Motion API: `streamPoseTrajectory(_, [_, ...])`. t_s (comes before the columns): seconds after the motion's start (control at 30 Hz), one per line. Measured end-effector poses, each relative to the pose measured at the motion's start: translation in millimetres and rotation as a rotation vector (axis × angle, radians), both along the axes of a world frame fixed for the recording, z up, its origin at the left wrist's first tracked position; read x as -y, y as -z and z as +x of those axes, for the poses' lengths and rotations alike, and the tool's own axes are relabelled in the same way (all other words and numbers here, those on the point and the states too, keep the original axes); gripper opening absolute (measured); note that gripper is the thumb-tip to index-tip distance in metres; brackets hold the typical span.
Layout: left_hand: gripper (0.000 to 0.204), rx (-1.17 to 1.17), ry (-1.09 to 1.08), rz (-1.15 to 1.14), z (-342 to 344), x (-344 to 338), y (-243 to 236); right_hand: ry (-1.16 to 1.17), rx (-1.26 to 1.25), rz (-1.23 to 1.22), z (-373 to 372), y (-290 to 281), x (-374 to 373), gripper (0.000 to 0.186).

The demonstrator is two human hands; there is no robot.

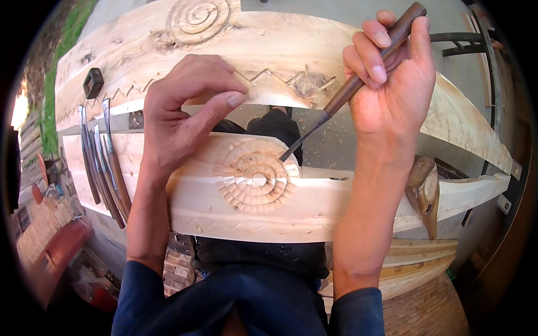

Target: The person carves a spiral pattern into a large wooden plank using a chisel and a wooden mallet. The person positions the chisel, strikes it with the mallet to remove wood, and uses their fingers to clear shavings from the carving.

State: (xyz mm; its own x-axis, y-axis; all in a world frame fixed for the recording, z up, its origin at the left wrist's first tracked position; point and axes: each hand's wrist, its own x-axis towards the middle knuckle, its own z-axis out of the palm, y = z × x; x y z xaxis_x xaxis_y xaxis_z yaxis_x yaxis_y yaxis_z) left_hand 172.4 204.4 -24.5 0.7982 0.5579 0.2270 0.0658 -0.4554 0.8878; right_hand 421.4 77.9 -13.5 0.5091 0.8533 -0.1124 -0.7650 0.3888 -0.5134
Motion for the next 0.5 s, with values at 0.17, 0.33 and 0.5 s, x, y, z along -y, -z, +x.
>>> streamPoseTrajectory(0.17, [0.019, 0.006, 0.209, 0.109, 44, 7, 5, -0.060, 0.052, 0.008, -5, -5, -4, 0.046])
streamPoseTrajectory(0.33, [0.029, 0.137, 0.258, 0.188, 56, 16, 27, -0.055, 0.103, -0.001, -4, -6, 1, 0.052])
streamPoseTrajectory(0.5, [0.029, 0.131, 0.304, 0.169, 55, 11, 28, -0.108, 0.047, 0.014, -7, -6, -1, 0.053])
